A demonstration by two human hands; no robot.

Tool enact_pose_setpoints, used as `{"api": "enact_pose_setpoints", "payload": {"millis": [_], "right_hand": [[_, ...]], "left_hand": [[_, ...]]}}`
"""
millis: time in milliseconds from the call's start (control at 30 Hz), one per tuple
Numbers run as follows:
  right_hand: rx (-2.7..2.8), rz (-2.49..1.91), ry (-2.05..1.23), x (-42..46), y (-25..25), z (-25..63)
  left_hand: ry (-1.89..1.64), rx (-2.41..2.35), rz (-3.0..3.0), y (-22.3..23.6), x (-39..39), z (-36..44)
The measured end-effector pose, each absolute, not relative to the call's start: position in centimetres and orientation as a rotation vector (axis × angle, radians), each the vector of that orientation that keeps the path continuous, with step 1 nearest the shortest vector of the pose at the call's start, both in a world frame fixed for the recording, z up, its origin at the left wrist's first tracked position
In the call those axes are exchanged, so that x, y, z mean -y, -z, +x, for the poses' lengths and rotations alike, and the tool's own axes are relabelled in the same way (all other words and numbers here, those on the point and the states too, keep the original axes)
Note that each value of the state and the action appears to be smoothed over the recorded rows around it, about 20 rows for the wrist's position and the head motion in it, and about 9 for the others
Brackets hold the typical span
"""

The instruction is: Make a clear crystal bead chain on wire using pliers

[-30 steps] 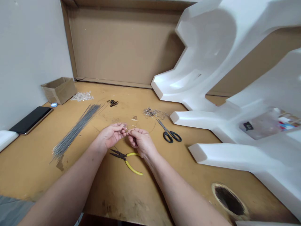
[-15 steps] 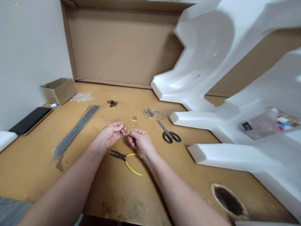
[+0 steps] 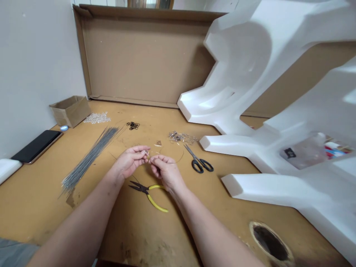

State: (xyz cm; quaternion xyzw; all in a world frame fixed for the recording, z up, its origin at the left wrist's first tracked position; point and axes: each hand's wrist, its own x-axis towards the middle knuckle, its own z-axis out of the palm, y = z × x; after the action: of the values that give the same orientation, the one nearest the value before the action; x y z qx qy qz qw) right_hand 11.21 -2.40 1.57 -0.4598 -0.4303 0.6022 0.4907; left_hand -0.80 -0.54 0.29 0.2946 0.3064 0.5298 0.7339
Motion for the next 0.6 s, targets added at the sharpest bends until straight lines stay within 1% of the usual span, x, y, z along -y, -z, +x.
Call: {"api": "enact_pose_setpoints", "payload": {"millis": [600], "right_hand": [[1.055,-1.126,-1.432,2.45,-1.52,11.15]], "left_hand": [[-1.183,-0.724,0.688,-0.55,0.56,-0.84]]}}
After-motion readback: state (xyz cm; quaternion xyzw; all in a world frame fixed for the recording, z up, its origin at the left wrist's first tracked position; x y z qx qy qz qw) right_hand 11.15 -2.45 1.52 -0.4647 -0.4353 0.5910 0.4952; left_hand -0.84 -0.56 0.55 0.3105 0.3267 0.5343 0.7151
